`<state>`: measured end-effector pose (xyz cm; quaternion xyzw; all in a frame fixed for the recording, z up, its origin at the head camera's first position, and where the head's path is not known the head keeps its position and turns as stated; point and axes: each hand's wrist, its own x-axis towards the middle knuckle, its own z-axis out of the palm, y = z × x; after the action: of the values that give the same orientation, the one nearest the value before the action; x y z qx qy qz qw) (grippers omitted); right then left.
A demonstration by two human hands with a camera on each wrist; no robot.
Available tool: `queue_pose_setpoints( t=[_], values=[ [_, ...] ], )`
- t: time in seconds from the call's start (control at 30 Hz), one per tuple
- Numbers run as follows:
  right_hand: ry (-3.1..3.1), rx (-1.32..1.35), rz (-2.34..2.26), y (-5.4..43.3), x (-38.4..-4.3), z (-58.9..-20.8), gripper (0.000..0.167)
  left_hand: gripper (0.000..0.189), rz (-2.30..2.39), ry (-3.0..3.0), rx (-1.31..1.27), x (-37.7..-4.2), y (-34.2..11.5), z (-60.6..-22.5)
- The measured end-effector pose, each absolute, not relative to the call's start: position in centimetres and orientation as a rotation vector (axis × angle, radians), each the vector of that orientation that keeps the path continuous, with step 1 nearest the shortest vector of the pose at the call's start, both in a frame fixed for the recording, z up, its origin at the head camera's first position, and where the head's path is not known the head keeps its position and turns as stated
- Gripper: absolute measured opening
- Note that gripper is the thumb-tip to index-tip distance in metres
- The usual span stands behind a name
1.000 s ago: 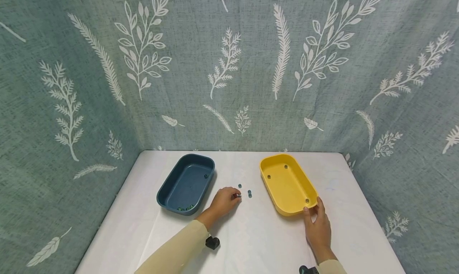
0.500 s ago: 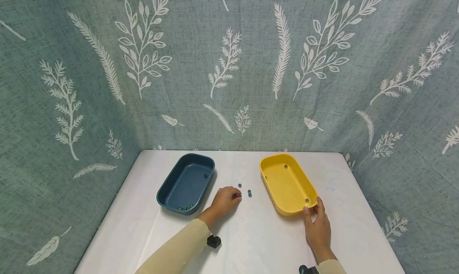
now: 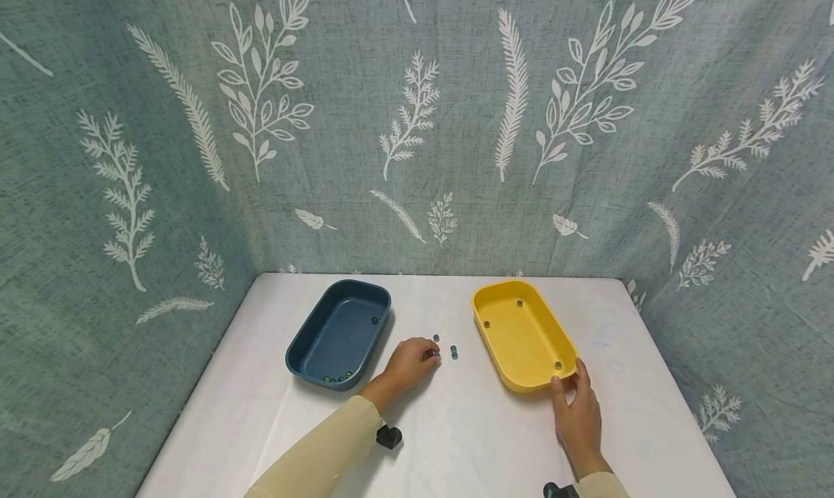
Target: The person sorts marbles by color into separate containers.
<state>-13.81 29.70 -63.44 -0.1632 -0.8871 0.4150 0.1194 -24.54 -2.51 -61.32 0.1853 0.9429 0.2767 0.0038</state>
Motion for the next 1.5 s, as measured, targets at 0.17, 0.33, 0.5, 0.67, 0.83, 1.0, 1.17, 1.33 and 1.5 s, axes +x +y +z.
queue_pose_setpoints(
  t=[0.17,0.33,0.5,0.67,0.83,1.0,1.17,1.33,1.5],
  values=[
    [-2.602,-0.478,1.224,29.7,-13.8,-63.5,0.072,0.019,0.84,2.969,0.596,-24.8,-2.1,-61.1],
    [-2.595,-0.459,1.218,29.8,-13.8,-63.6,0.072,0.02,0.813,2.96,0.607,-25.2,-1.6,-60.5],
    [-2.593,-0.461,1.217,29.8,-13.8,-63.7,0.072,0.019,0.798,2.977,0.654,-25.3,-1.1,-59.8],
    [-2.599,-0.474,1.221,29.8,-13.8,-63.7,0.073,0.018,0.784,3.016,0.703,-25.3,-0.7,-59.2],
    [-2.608,-0.49,1.216,29.7,-13.8,-63.7,0.073,0.016,0.796,3.045,0.768,-25.2,-0.2,-58.6],
    [-2.603,-0.489,1.215,29.7,-13.8,-63.6,0.073,0.015,0.793,3.033,0.782,-25.2,0.5,-58.1],
    [-2.611,-0.512,1.216,29.6,-13.8,-63.4,0.072,0.013,0.775,3.039,0.83,-25.0,1.2,-57.6],
    [-2.62,-0.521,1.204,29.6,-13.8,-63.4,0.071,0.014,0.788,3.031,0.846,-24.9,1.9,-57.4],
    [-2.611,-0.506,1.206,29.6,-13.8,-63.5,0.072,0.013,0.775,3.028,0.846,-24.7,2.6,-57.3]
  ],
)
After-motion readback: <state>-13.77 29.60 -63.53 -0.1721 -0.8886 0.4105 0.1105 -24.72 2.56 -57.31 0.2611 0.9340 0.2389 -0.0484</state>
